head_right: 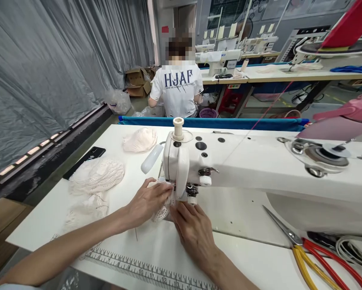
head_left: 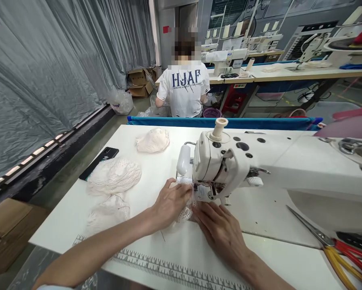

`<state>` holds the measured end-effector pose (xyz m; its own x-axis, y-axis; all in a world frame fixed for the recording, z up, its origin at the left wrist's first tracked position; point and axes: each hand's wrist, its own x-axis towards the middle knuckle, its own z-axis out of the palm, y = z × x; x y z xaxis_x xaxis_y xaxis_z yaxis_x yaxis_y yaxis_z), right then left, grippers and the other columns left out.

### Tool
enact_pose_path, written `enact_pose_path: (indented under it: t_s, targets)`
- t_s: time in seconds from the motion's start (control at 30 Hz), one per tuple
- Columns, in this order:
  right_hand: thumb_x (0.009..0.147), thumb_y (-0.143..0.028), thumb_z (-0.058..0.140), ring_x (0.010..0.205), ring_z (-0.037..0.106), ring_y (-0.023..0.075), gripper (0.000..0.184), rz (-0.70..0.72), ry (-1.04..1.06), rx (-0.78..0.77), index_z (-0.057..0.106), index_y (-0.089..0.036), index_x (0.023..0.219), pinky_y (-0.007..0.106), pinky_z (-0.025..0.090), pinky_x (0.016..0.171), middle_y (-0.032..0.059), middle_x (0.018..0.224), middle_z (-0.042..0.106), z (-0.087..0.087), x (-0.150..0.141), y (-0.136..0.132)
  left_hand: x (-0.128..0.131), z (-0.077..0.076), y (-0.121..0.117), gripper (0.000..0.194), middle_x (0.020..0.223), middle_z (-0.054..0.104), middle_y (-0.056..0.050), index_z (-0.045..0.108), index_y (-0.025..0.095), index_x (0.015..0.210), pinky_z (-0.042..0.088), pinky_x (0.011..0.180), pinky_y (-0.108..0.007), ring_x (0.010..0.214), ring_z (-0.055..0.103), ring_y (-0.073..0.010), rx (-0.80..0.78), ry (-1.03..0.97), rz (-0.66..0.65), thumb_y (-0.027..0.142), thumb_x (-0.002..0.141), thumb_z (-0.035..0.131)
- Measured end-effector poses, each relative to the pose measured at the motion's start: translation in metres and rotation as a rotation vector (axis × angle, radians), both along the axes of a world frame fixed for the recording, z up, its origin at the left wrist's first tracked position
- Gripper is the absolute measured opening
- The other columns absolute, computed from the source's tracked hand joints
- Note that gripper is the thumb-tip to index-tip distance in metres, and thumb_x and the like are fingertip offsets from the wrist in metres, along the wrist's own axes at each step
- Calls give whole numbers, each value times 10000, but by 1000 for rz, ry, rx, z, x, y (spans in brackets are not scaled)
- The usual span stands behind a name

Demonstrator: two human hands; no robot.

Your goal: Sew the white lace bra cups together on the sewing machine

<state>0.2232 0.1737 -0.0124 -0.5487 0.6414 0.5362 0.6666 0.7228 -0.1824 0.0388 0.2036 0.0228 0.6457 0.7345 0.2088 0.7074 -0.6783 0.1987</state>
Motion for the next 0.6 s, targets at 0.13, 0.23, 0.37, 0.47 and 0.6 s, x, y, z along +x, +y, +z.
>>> enact_pose_path:
  t_s: [0.13,0.23,0.37,0.47,0.6]
  targets:
    - [928,-133,375,640,599,156,288,-55,-32,-18,626,-132,1070,280,344,558,59,750,671,-7,3,6,3,-1,20,257,920,602,-29,537,158,941,268,970,-403,710,550,-130,-64,5,-4,48,799,353]
    - [927,-120,370,573,595,136,304,-74,-55,-43,614,-126,1108,269,297,520,41,695,668,-9,4,8,6,2,31,225,718,540,16,507,172,738,304,953,-387,573,461,-105,-139,-71,5,44,782,327]
    - [930,-128,373,537,588,127,310,-96,-67,-48,607,-124,1134,268,273,509,31,647,660,-8,3,10,10,3,38,285,522,359,57,392,190,569,275,997,-398,472,297,-95,-224,-249,25,31,778,281]
    - [931,-128,373,515,579,125,319,-104,-59,-35,592,-121,1162,272,267,506,20,623,652,-8,3,10,11,0,40,290,478,295,62,347,200,526,279,999,-401,462,220,-100,-229,-308,-4,21,748,296]
    - [936,-122,356,489,564,123,326,-115,-66,-17,590,-111,1162,277,262,509,19,609,646,-8,4,10,11,-4,44,300,457,285,64,334,202,502,276,993,-419,452,219,-98,-218,-312,-24,2,722,293]
